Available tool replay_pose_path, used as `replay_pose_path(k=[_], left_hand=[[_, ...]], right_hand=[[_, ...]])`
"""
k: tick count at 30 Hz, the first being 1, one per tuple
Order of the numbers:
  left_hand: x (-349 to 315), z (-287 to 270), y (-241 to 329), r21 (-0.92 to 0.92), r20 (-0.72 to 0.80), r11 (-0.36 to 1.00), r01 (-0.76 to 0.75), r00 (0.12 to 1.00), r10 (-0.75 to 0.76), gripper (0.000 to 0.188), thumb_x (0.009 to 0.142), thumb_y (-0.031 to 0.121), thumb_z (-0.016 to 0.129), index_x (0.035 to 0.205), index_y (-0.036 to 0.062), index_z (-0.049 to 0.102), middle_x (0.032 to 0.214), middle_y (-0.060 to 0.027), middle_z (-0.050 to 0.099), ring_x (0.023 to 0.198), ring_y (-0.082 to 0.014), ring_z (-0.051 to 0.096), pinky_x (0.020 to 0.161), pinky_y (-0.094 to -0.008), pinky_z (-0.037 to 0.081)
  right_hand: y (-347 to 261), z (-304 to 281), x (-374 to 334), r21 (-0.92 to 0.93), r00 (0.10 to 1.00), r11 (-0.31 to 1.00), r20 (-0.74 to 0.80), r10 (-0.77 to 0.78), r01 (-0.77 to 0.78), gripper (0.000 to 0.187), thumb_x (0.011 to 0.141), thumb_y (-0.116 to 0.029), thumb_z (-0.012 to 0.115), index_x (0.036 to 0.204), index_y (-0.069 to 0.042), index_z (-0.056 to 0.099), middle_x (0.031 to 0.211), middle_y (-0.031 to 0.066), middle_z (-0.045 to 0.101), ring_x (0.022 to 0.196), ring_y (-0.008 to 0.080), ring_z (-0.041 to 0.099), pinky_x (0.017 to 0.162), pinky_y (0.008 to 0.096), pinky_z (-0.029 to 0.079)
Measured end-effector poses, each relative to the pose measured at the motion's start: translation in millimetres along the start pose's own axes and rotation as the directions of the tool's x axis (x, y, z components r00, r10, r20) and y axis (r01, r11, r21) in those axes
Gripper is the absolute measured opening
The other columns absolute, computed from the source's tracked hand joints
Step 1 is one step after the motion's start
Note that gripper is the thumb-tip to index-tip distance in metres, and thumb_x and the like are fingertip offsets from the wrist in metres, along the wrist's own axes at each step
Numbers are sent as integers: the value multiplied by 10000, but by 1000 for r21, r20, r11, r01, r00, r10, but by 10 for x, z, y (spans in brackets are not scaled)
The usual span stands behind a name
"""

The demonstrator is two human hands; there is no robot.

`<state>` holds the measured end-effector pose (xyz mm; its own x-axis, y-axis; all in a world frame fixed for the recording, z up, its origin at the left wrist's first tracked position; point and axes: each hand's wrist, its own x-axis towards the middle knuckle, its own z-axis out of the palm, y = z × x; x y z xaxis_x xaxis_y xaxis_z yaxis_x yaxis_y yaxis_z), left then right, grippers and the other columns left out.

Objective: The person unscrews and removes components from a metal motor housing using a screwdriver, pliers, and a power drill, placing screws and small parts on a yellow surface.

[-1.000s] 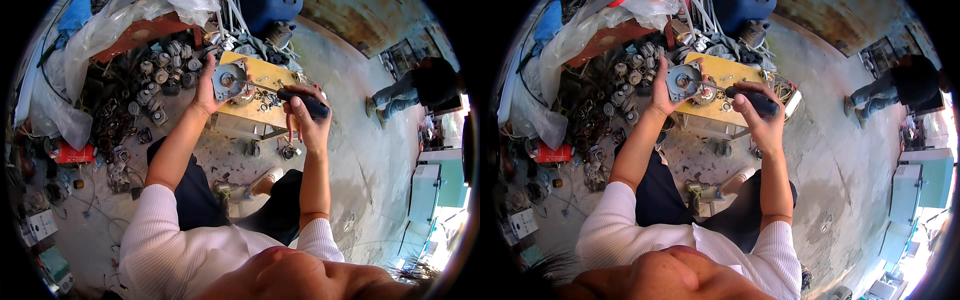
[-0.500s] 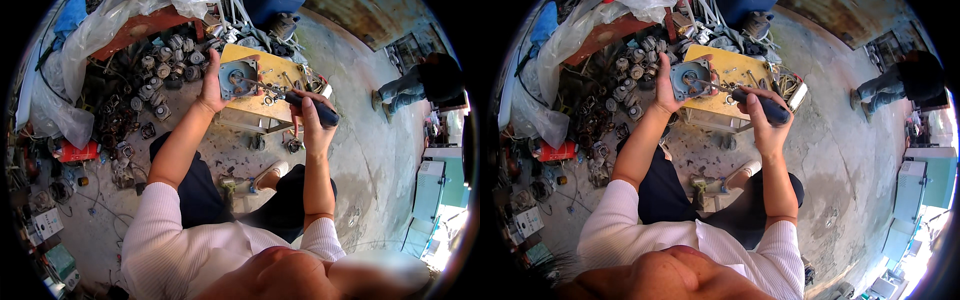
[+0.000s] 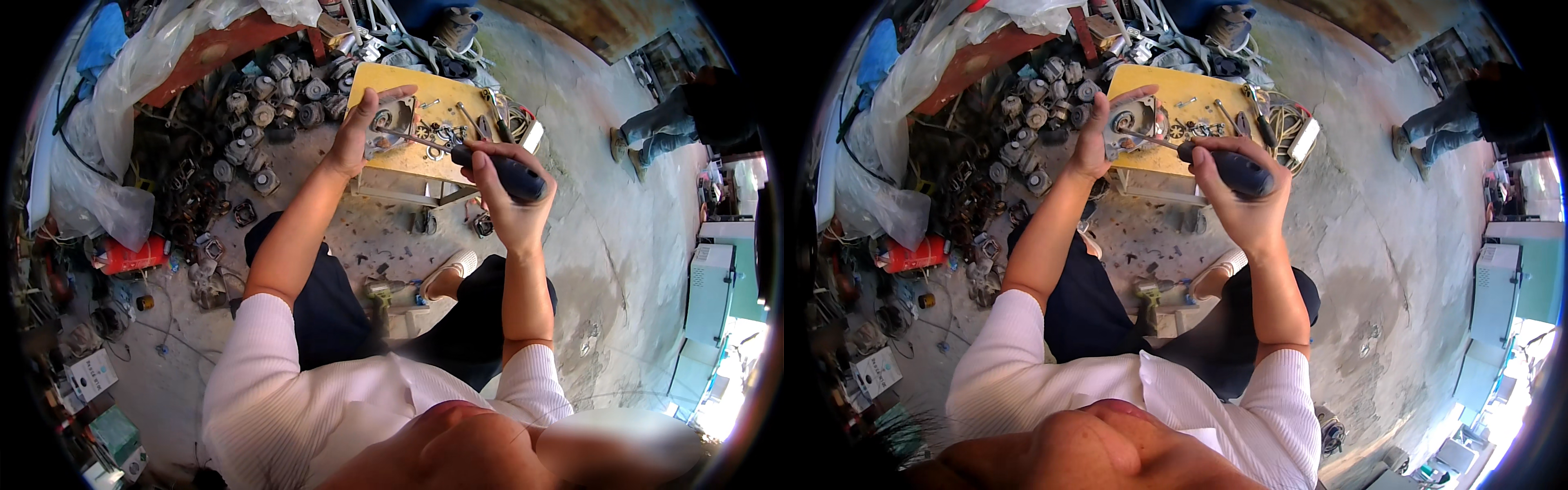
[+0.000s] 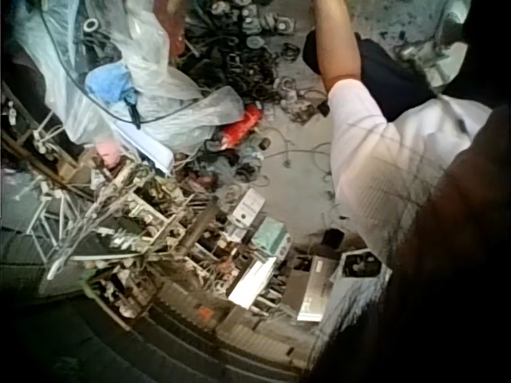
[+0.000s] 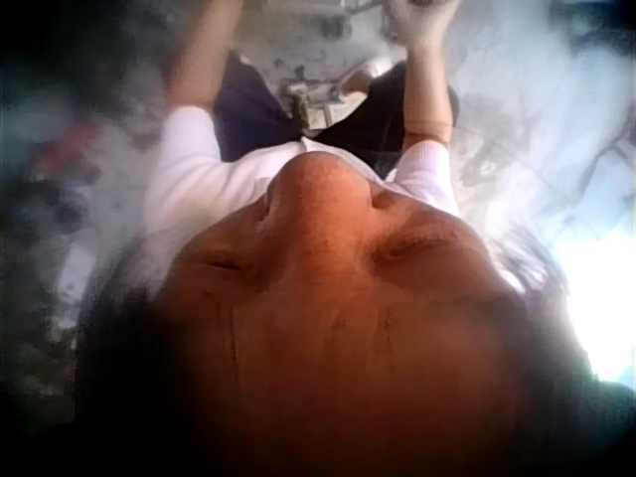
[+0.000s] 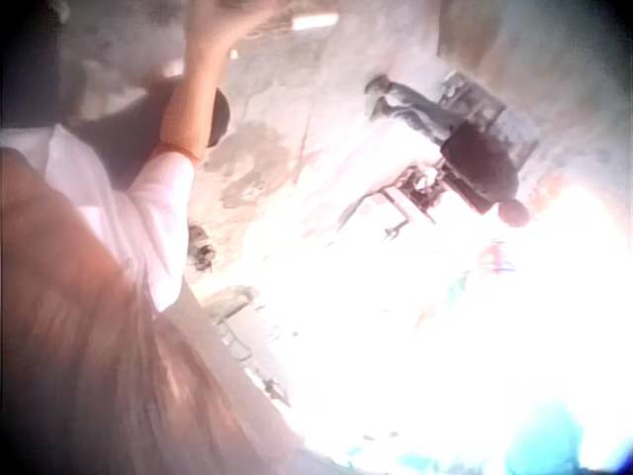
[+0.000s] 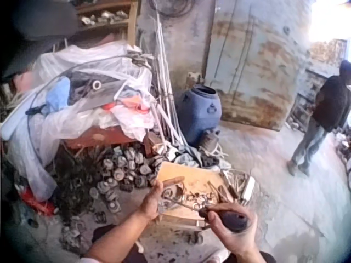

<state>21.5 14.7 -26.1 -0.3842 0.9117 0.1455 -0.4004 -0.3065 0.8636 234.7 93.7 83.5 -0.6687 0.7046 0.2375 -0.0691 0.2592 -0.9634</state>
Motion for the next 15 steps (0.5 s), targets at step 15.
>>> replay_pose_path(k=[15], left_hand=[[32,106,146,-317,4,943,96,995,-100,1054,824,836,345,1376,-57,427,1173,-150,602,1072,-280,616,878,-498,551]], right_hand=[[115,-106,2,35,994,993,-11,-110,110,157,847,-14,706,992,44,697,977,115,717,797,116,667,754,248,533]])
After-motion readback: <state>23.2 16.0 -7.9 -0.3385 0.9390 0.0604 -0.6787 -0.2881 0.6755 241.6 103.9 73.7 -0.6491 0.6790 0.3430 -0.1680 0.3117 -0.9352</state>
